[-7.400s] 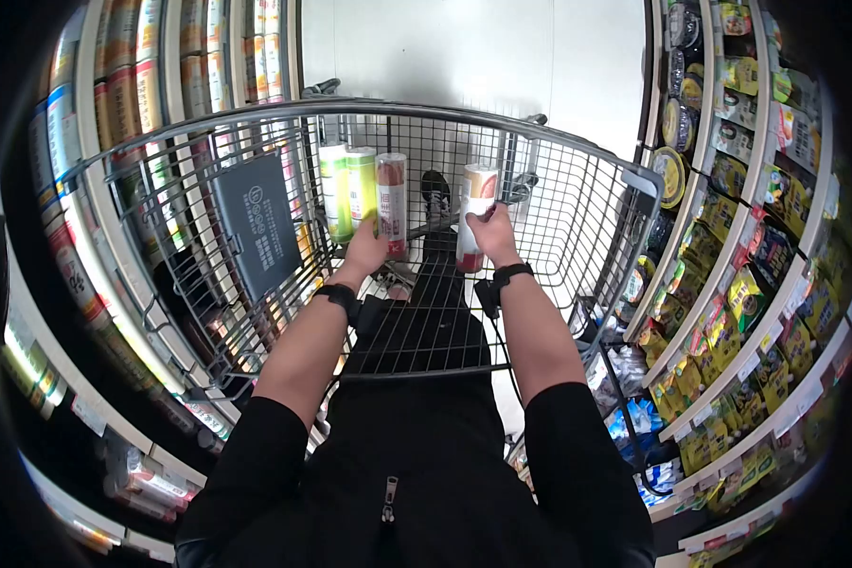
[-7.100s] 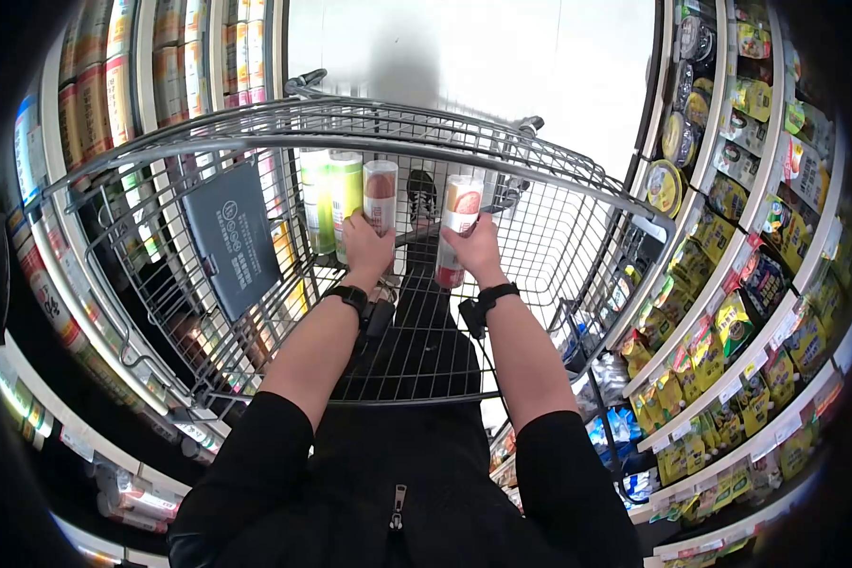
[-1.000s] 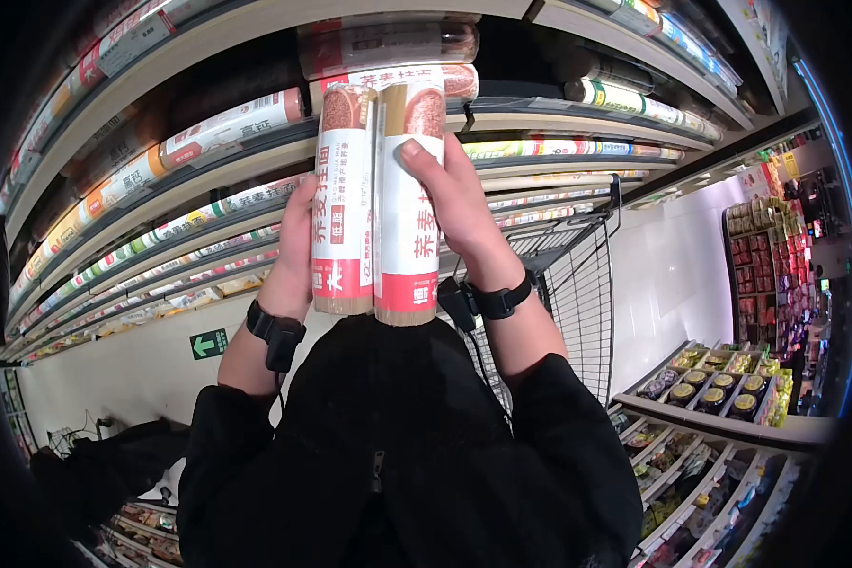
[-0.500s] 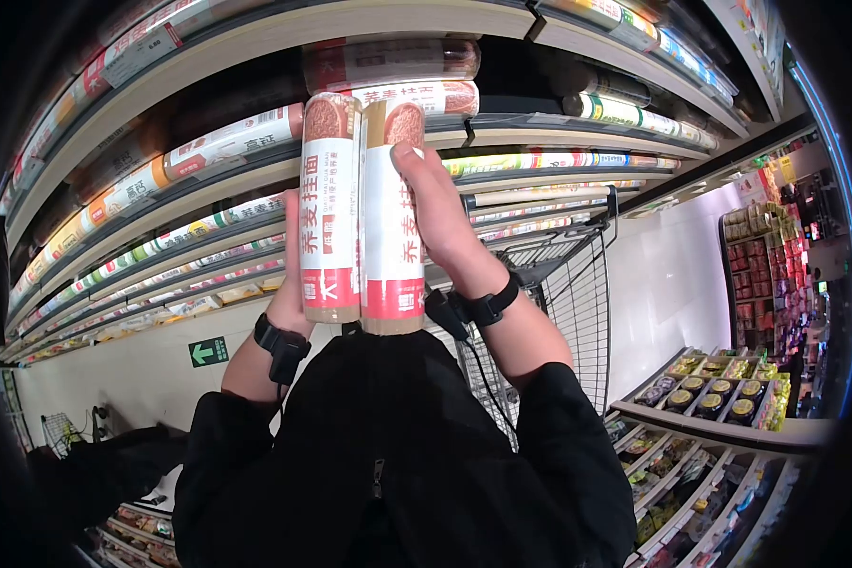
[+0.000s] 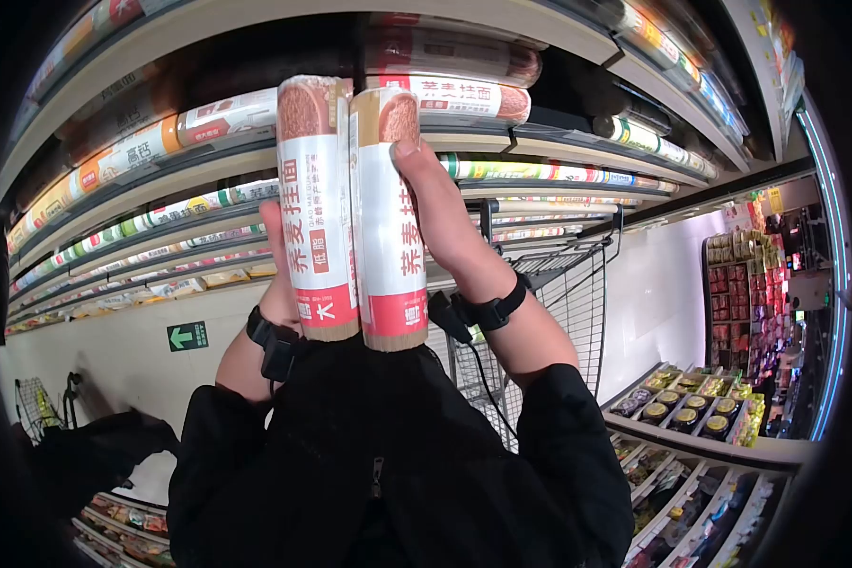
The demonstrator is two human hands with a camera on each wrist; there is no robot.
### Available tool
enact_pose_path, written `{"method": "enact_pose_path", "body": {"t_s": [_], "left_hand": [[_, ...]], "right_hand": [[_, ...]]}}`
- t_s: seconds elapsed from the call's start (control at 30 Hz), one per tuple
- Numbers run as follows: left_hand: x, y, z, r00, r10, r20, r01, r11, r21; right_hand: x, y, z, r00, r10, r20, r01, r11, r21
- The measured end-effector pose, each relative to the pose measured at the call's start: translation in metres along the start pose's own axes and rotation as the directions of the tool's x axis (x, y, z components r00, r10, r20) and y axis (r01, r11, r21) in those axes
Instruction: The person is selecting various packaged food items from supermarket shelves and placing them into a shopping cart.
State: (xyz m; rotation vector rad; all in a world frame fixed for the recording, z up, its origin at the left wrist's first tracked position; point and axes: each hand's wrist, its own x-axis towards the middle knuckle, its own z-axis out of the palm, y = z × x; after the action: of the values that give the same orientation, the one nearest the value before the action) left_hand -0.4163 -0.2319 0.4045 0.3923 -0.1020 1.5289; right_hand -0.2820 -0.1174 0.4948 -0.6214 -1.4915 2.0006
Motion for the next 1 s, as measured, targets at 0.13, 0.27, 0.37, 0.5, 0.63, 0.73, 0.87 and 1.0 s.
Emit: {"method": "enact_pose_path", "body": {"t_s": [0.13, 0.27, 0.37, 0.5, 0.63, 0.73, 0.87, 1.0], "left_hand": [[0.001, 0.006, 0.003, 0.997, 0.071, 0.013, -0.071, 0.997, -0.024], [-0.007, 0.015, -0.008, 0.986, 0.163, 0.016, -0.163, 0.986, -0.035], [-0.017, 0.017, -0.003, 0.978, 0.209, -0.019, -0.209, 0.978, 0.012], [-0.020, 0.017, 0.005, 0.988, 0.151, -0.027, -0.153, 0.980, -0.127], [-0.024, 0.018, 0.013, 0.974, 0.201, -0.102, -0.201, 0.980, 0.009], [-0.025, 0.022, 0.000, 0.982, 0.186, -0.039, -0.188, 0.981, -0.052], [-0.024, 0.023, 0.001, 0.980, 0.181, -0.079, -0.178, 0.983, 0.038], [-0.022, 0.024, -0.007, 0.981, 0.195, -0.005, -0.195, 0.980, 0.034]], "right_hand": [[0.010, 0.012, -0.010, 0.995, -0.062, 0.072, 0.075, 0.979, -0.189], [0.018, 0.014, 0.002, 0.985, -0.169, 0.020, 0.163, 0.904, -0.395], [0.035, -0.001, -0.011, 0.817, -0.559, 0.142, 0.474, 0.511, -0.717], [0.067, -0.040, -0.055, 0.546, -0.676, 0.495, 0.193, -0.473, -0.859], [0.092, -0.061, -0.081, 0.745, -0.594, 0.304, 0.096, -0.355, -0.930], [0.111, -0.073, -0.098, 0.708, -0.584, 0.398, 0.182, -0.394, -0.901], [0.123, -0.099, -0.095, 0.693, -0.524, 0.494, 0.361, -0.341, -0.868], [0.129, -0.107, -0.070, 0.702, -0.513, 0.494, 0.344, -0.362, -0.866]]}}
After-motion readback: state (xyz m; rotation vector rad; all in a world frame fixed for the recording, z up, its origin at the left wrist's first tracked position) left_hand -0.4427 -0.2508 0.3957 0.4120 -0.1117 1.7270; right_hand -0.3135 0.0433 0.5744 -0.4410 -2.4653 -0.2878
